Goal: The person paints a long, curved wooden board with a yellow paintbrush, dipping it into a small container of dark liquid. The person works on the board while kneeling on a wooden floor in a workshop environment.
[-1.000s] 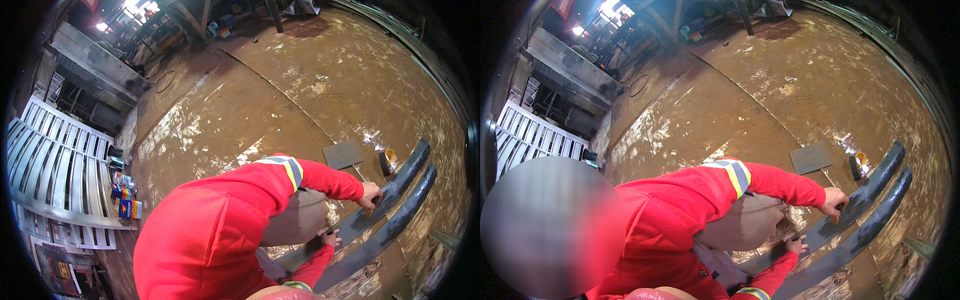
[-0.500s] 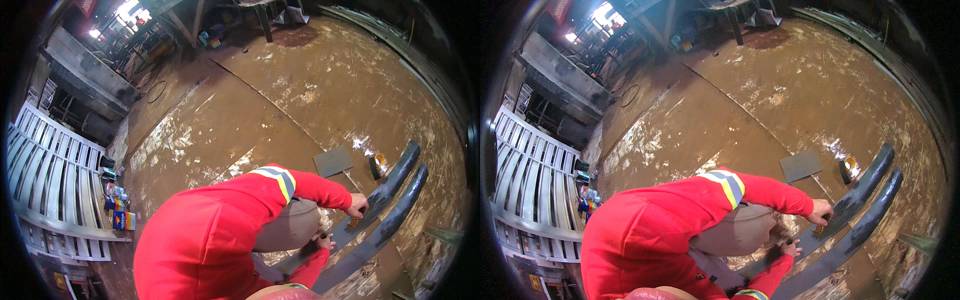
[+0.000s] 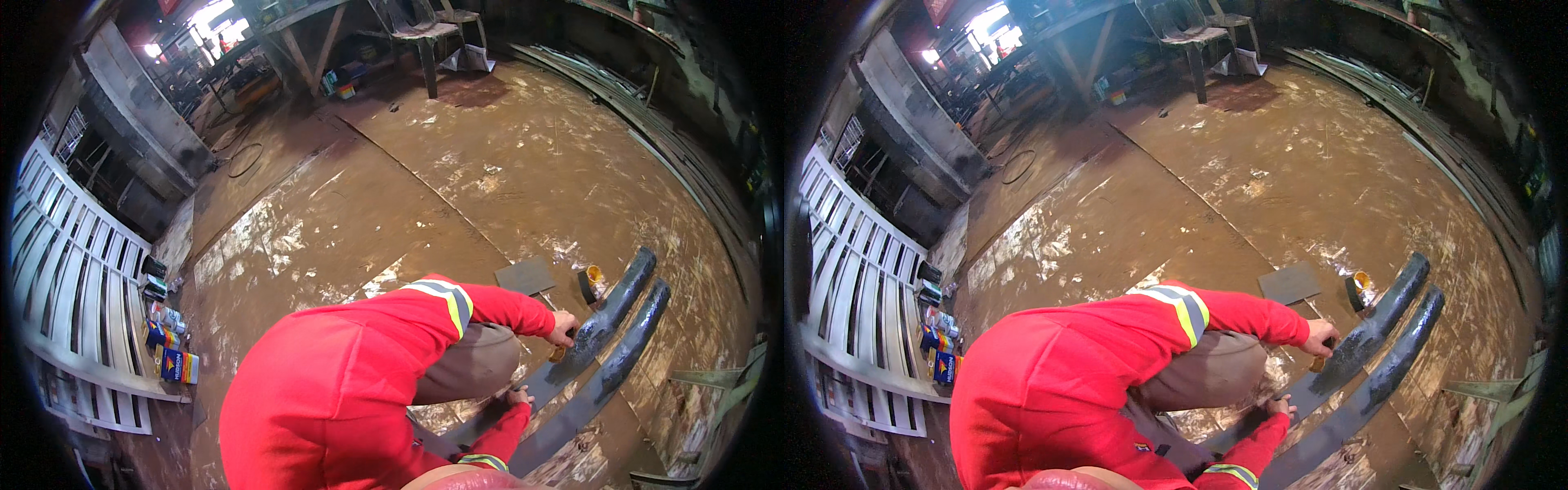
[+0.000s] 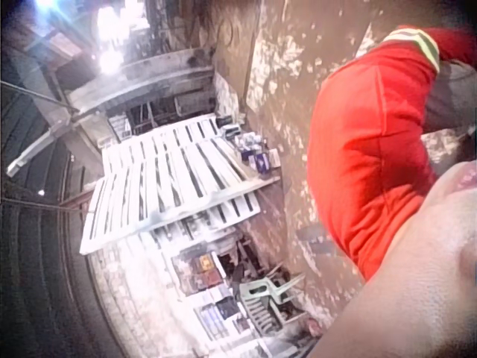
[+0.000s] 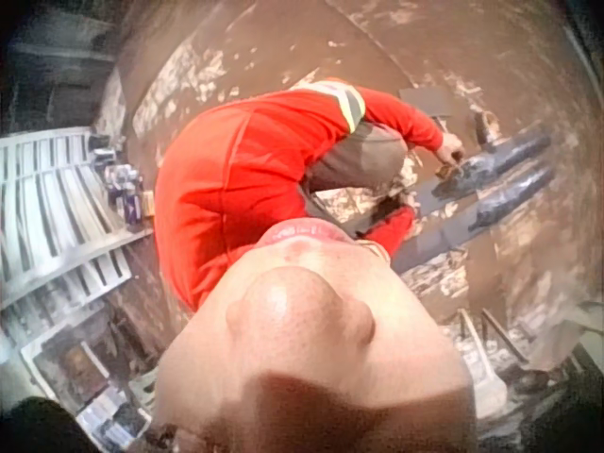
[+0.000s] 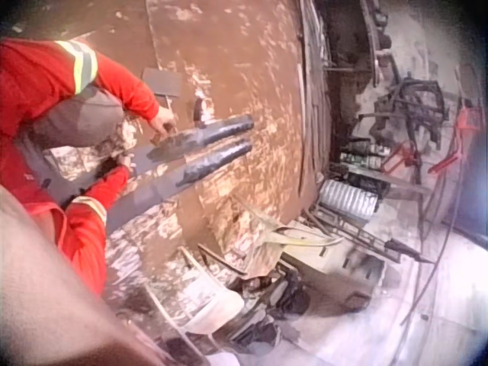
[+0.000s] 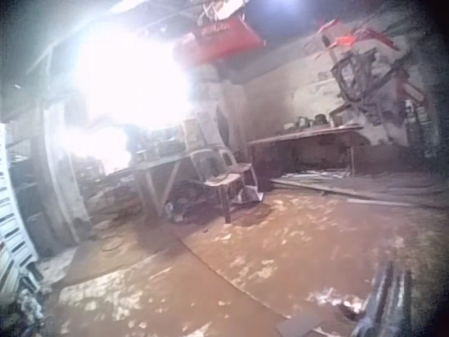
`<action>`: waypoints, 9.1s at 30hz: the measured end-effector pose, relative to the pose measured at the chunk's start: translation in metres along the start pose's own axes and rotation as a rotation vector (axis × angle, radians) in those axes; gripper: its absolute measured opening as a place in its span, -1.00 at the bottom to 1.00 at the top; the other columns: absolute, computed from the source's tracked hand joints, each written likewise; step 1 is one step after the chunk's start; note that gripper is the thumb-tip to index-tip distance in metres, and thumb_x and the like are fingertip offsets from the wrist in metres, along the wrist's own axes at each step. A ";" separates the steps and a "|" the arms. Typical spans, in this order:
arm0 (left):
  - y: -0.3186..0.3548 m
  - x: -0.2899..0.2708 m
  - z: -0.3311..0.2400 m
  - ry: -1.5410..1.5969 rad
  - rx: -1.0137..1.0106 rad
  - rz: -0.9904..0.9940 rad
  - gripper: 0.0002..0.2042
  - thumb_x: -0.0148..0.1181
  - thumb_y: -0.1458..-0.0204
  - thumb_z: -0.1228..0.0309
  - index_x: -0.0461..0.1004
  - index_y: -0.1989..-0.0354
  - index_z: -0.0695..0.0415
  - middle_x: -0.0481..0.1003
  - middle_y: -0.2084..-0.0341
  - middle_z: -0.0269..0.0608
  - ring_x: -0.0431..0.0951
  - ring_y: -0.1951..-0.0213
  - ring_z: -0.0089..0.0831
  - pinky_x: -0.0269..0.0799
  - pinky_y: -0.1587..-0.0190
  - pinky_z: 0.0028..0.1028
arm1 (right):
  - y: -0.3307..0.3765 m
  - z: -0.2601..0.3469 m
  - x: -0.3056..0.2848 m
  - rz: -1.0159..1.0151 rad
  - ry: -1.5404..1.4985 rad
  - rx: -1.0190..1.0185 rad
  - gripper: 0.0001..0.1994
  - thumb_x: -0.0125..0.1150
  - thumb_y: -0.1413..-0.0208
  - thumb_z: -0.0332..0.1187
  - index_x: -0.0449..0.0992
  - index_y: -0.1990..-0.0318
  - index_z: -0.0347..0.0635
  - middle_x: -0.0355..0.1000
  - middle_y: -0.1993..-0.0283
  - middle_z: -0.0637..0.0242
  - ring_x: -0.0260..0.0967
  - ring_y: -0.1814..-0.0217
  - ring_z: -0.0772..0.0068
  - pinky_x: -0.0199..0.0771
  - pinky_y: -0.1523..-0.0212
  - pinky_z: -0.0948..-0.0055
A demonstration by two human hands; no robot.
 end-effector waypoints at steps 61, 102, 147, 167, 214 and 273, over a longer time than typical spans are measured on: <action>-0.118 0.161 0.027 -0.144 0.352 1.027 -0.84 0.18 -0.03 0.38 0.44 0.39 0.25 0.49 0.58 -0.24 0.48 0.50 -0.52 0.41 0.39 -0.50 | 0.110 0.012 -0.018 -0.147 -0.414 -0.012 -0.18 0.19 0.09 -0.24 -0.05 -0.38 0.17 -0.45 -0.47 0.09 -0.42 -0.50 0.02 0.01 -0.27 -0.15; -0.243 -0.115 0.107 -0.502 0.164 0.290 -0.81 0.25 0.02 0.34 0.50 0.41 0.24 0.51 0.62 -0.27 0.47 0.58 -0.59 0.40 0.50 -0.55 | 0.120 -0.105 -0.077 -0.643 -0.617 0.159 -0.53 0.08 0.08 -0.30 0.42 -0.06 -0.23 0.38 -0.01 -0.02 0.32 -0.10 0.01 0.32 -0.12 0.17; -0.153 -0.122 0.262 0.275 -0.363 0.013 -0.75 0.22 0.02 0.41 0.46 0.19 0.27 0.42 0.62 -0.35 0.34 0.61 -0.63 0.19 0.56 -0.61 | 0.100 -0.159 -0.011 -0.662 -0.621 0.492 -0.34 0.19 0.10 -0.29 0.23 -0.26 -0.07 0.00 -0.34 -0.08 -0.03 -0.35 -0.07 0.07 -0.31 0.18; -0.169 -0.235 0.043 0.456 0.179 -0.159 -0.84 0.07 -0.07 0.41 0.38 0.32 0.27 0.39 0.52 -0.22 0.32 0.50 -0.51 0.21 0.41 -0.54 | 0.102 -0.164 -0.010 -0.621 -0.645 0.497 -0.35 0.20 0.09 -0.29 0.23 -0.26 -0.03 0.01 -0.35 -0.01 -0.03 -0.37 0.00 0.05 -0.33 0.21; -0.147 0.266 -0.037 -0.714 0.619 0.557 -0.77 0.23 0.09 0.11 0.57 0.36 -0.05 0.56 0.51 -0.06 0.58 0.38 -0.10 0.48 0.33 -0.24 | 0.106 -0.160 0.003 -0.710 -0.756 0.437 -0.35 0.24 0.14 -0.28 0.26 -0.22 0.02 -0.07 -0.36 0.09 -0.17 -0.41 0.00 0.08 -0.26 -0.14; -0.184 0.202 -0.099 -0.635 0.953 0.303 -0.83 0.27 0.10 0.23 0.48 0.45 0.02 0.51 0.54 -0.25 0.53 0.48 -0.20 0.42 0.46 -0.31 | 0.034 -0.273 -0.150 -1.048 -1.589 0.145 -0.66 0.31 0.08 -0.16 0.58 0.23 -0.23 0.52 0.27 0.15 0.43 0.12 0.34 0.39 0.04 0.38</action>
Point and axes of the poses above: each hand's wrist, its own y-axis away from the middle knuckle, its own x-axis out of the palm, z = x × y, the point moved 5 cm from there along -y, towards the middle knuckle
